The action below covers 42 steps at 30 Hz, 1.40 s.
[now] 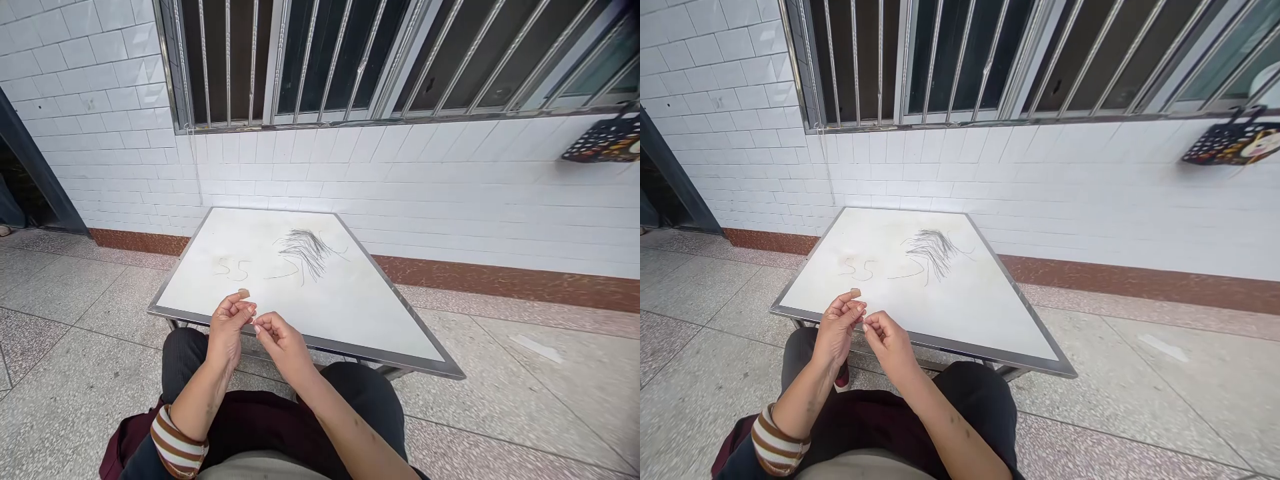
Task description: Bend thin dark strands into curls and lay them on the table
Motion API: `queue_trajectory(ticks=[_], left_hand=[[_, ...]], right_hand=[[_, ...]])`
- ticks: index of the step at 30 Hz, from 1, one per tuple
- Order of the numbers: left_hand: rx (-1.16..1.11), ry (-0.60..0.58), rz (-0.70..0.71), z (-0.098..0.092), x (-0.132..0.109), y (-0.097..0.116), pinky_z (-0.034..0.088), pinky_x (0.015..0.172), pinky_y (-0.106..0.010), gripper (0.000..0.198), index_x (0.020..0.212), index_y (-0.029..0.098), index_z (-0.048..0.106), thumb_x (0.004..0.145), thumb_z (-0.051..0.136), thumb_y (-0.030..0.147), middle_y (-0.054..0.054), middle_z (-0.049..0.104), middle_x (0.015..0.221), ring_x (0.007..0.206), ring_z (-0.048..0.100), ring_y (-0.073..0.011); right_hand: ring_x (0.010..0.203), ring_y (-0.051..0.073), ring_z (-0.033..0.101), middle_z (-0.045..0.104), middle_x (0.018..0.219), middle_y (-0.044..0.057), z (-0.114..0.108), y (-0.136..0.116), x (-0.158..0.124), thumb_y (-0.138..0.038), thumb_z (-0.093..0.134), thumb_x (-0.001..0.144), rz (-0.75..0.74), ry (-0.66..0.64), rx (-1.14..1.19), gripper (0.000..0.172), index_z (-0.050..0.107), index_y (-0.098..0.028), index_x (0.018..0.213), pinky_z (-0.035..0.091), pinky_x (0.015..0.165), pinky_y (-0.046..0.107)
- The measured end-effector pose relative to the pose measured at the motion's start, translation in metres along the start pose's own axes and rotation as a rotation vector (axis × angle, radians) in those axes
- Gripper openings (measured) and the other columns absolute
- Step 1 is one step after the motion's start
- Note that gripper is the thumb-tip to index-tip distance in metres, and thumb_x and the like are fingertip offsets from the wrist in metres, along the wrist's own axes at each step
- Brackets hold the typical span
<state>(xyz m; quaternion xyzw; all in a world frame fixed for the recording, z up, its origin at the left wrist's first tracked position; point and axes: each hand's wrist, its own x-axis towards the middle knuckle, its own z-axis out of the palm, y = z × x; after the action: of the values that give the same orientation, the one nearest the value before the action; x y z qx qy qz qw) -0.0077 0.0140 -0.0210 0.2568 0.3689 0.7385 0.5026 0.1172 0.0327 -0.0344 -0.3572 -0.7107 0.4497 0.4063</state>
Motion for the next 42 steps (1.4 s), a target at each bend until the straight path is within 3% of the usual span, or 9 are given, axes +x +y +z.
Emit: queue_trajectory(ticks=[4, 9, 16, 22, 32, 42], left_hand=[[-0.015, 0.019, 0.0, -0.001, 0.002, 0.001, 0.045, 0.063, -0.022, 0.04, 0.098, 0.017, 0.069, 0.061, 0.084, 0.021, 0.001, 0.066, 0.073, 0.065, 0.058, -0.0091], [-0.005, -0.002, -0.025, -0.004, 0.006, 0.001, 0.046, 0.06, -0.02, 0.04, 0.102, 0.017, 0.068, 0.064, 0.082, 0.019, 0.001, 0.065, 0.073, 0.067, 0.058, -0.0089], [0.029, -0.038, -0.099, -0.003, 0.005, -0.005, 0.046, 0.065, -0.022, 0.043, 0.105, 0.017, 0.068, 0.064, 0.082, 0.019, 0.0, 0.066, 0.077, 0.069, 0.059, -0.0098], [0.022, -0.074, -0.108, -0.002, 0.004, -0.011, 0.045, 0.067, -0.023, 0.043, 0.103, 0.016, 0.068, 0.063, 0.083, 0.018, 0.001, 0.065, 0.073, 0.065, 0.059, -0.0097], [0.021, -0.059, -0.066, -0.001, 0.002, -0.013, 0.044, 0.079, -0.026, 0.041, 0.103, 0.018, 0.069, 0.064, 0.083, 0.019, 0.001, 0.068, 0.076, 0.077, 0.063, -0.0123], [0.045, -0.051, -0.044, 0.001, -0.004, -0.016, 0.045, 0.08, -0.026, 0.038, 0.1, 0.018, 0.07, 0.065, 0.083, 0.021, 0.0, 0.068, 0.077, 0.076, 0.062, -0.0124]], right_hand=[[0.064, 0.015, 0.051, 0.057, 0.071, 0.0, -0.003, 0.0, -0.001, -0.042, 0.057, 0.085, 0.039, -0.062, 0.067, 0.019, 0.06, -0.023, 0.085, 0.041, 0.061, 0.028], [0.051, 0.008, 0.036, 0.054, 0.07, -0.003, -0.01, 0.001, -0.001, -0.049, 0.058, 0.085, 0.255, -0.217, 0.309, 0.027, 0.061, -0.022, 0.089, 0.026, 0.045, 0.021], [0.052, 0.006, 0.037, 0.054, 0.068, -0.003, -0.01, 0.002, 0.001, -0.046, 0.068, 0.078, 0.351, -0.179, 0.524, 0.029, 0.059, -0.019, 0.081, 0.023, 0.043, 0.019], [0.05, 0.007, 0.041, 0.056, 0.068, -0.003, -0.009, 0.006, 0.002, -0.044, 0.066, 0.079, 0.307, -0.123, 0.413, 0.026, 0.059, -0.019, 0.083, 0.03, 0.041, 0.019], [0.042, 0.008, 0.039, 0.055, 0.063, -0.004, -0.005, 0.005, -0.001, -0.037, 0.059, 0.08, 0.201, 0.008, 0.128, 0.014, 0.059, -0.023, 0.078, 0.036, 0.039, 0.022], [0.05, 0.013, 0.05, 0.06, 0.069, 0.0, -0.008, -0.002, -0.003, -0.034, 0.057, 0.081, 0.111, 0.084, -0.052, 0.011, 0.06, -0.025, 0.077, 0.039, 0.041, 0.024]])
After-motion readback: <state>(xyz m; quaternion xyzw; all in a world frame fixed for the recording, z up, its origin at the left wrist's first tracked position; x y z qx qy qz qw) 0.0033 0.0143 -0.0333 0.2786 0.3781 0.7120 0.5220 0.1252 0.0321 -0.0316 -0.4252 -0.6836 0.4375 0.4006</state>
